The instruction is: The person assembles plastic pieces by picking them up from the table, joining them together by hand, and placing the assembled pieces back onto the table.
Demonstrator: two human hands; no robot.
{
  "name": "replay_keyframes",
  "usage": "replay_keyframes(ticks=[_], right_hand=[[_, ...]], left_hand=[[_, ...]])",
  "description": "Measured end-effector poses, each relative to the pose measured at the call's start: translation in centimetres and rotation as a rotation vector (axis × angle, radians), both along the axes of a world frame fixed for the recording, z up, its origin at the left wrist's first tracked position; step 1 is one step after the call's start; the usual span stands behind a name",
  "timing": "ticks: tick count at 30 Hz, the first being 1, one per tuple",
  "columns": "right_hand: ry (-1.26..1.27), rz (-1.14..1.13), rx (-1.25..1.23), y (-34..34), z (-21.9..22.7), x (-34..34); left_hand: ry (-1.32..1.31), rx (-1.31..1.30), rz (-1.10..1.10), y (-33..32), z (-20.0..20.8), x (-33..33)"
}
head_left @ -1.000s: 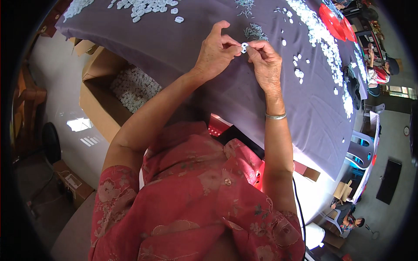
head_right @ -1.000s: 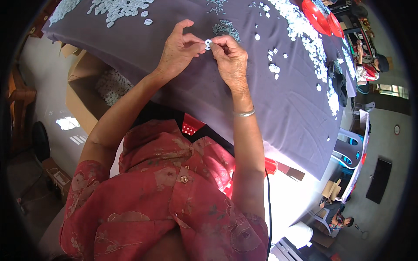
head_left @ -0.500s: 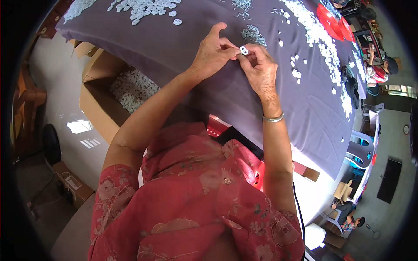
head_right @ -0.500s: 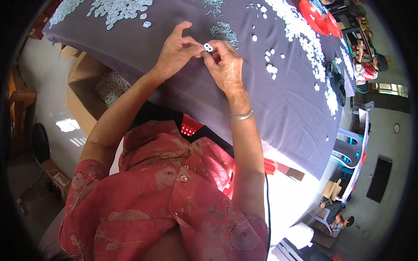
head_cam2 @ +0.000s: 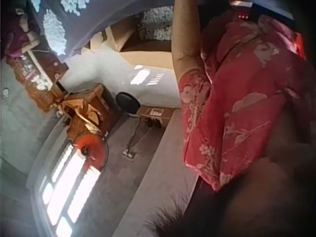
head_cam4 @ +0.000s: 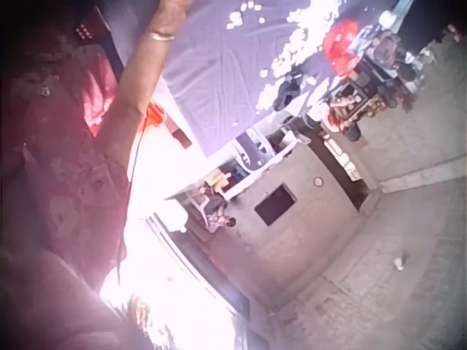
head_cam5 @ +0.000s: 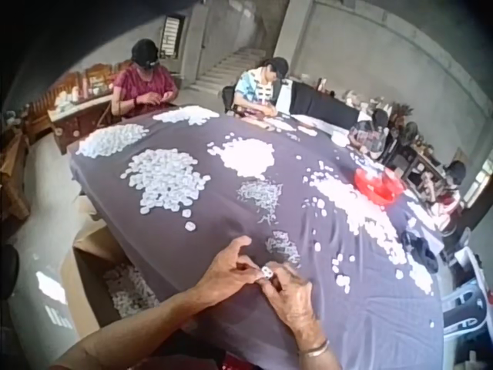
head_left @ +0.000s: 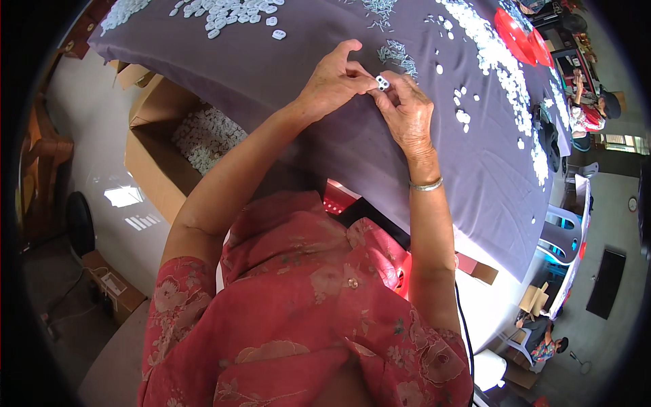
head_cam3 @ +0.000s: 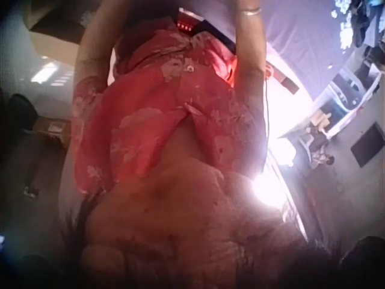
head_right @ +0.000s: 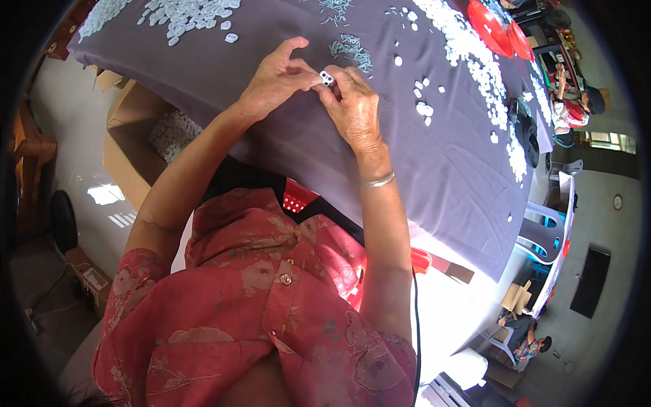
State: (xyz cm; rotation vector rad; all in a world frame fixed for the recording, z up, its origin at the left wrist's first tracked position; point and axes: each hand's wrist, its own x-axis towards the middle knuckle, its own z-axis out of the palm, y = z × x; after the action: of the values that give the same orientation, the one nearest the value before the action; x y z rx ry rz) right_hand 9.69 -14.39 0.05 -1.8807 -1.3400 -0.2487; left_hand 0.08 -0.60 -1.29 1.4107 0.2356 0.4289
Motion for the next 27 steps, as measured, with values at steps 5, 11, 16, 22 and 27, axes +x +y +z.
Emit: replay_keyframes(ticks=[5,11,16,22,27], right_hand=[[0.041,-0.003,0.070,-0.1,-0.2,-0.1],[0.008,0.003,0.043,-0.1,-0.1,-0.5],[-0.003,0.031,0.043,0.0,0.0,-0.8],[-0.002,0.060,-0.005,-0.1,0.2,-0.8],[-0.088,0.091,-0.043,-0.1,-0.4,0.1]], left_hand=[[-0.051,0.048,-0.026,0.1,0.0,-0.2],[-0.063,0.097,-0.061,0.2,-0.1,-0.3],[-0.082,0.128,-0.064,0.2,-0.7,-0.1],[-0.068,0.149,-0.053,0.2,-0.8,-0.2],[-0.039,0.189,-0.058,0.1,-0.6,-0.2]])
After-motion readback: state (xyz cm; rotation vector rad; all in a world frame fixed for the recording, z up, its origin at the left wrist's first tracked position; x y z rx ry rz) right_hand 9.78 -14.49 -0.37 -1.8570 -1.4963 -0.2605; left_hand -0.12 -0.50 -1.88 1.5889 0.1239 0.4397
